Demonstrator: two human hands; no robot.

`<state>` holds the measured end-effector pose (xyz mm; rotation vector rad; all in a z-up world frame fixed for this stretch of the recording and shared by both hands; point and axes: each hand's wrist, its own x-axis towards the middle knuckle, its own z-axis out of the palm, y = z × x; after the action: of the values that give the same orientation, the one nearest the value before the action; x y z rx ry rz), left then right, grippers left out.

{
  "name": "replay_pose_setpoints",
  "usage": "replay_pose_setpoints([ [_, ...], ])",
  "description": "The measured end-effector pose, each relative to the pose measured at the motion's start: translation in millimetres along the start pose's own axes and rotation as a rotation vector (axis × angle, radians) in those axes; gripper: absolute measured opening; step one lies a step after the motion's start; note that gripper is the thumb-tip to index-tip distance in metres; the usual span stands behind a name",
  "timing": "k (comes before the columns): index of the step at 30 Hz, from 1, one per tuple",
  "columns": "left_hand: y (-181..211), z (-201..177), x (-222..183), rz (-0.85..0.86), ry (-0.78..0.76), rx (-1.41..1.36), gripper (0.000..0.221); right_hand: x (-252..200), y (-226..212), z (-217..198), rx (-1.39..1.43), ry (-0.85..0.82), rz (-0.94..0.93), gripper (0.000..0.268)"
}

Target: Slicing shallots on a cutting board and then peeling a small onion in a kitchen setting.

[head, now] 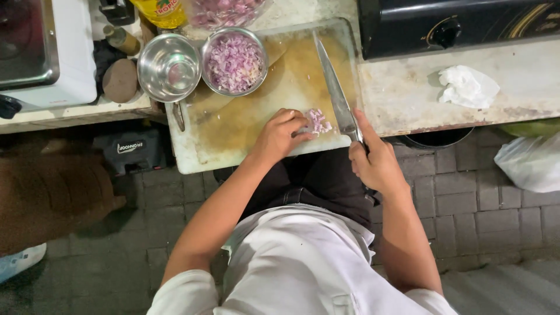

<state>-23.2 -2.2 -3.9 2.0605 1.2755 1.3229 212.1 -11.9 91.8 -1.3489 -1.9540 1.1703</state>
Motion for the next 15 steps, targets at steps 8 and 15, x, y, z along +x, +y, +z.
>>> replay_pose_setpoints([
  [8, -7.7, 20.1, 10.4, -0.084, 0.067, -0.076, 0.006, -13.5, 50.4, 23.3, 0.462, 0.091, 0.005, 0.056],
  [15, 10.0, -7.4, 26.7, 0.029, 0.163, 0.123, 0.013, -19.9, 30.4, 15.2, 0.0, 0.135, 0.018, 0.053],
])
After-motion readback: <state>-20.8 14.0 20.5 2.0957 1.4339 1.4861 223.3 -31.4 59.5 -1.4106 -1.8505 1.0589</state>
